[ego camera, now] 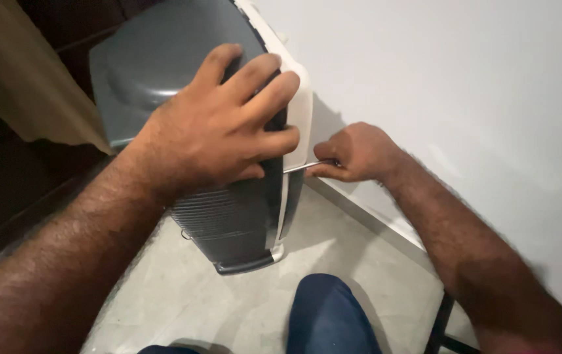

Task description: The person unscrews and removes the outer casing and base of a tower air cooler using a screwdriver, handling the plastic panels and placing them on the floor.

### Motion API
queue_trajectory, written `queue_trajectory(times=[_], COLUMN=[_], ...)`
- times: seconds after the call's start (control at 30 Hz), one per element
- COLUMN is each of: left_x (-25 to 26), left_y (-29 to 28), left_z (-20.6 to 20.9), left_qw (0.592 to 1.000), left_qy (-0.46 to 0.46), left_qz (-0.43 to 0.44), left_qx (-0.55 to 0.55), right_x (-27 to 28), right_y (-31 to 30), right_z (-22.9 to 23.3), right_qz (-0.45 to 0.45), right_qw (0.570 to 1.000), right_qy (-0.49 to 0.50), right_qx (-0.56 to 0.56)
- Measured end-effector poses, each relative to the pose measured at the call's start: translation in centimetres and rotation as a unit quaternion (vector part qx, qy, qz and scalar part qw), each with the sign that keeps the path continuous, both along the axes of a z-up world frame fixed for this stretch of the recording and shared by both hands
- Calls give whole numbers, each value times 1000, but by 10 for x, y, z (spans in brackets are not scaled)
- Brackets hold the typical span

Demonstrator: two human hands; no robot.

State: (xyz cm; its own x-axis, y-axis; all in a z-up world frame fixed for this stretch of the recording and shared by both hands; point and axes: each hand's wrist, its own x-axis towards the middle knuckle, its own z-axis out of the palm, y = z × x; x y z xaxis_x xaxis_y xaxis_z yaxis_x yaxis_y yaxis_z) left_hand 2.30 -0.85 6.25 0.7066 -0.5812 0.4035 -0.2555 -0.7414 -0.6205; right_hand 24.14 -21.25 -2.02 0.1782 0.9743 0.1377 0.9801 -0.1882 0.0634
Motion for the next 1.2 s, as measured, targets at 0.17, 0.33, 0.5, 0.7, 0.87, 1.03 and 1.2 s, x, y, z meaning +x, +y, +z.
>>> queue_trajectory(times=[0.17,0.33,0.5,0.7,0.87,1.03,1.2], left_x=[8,11,16,15,13,11,11], left_y=[-5,-2,-19,-31,-36,-37,-35], left_z=[-34,-72,-85,-73,-70,-67,-70], left_qw=[997,988,976,980,976,972,965], left_qy=[-26,-70,-164,-84,-124,-129,-166], left_qz=[36,32,-9,18,24,30,29], left_qx=[59,131,145,181,179,191,201], right_x=[6,-13,-58,-93,-117,-135,-170], right_y=[10,2,-20,-19,-47,-62,-62], right_z=[1,0,6,35,37,-36,-114], right_qz=[32,21,-130,-227,-322,-326,-289], right_qw=[992,993,987,957,919,935,888], right_qy=[-100,-106,-29,-42,-8,121,335], right_qx=[66,51,-87,-175,-228,-65,127])
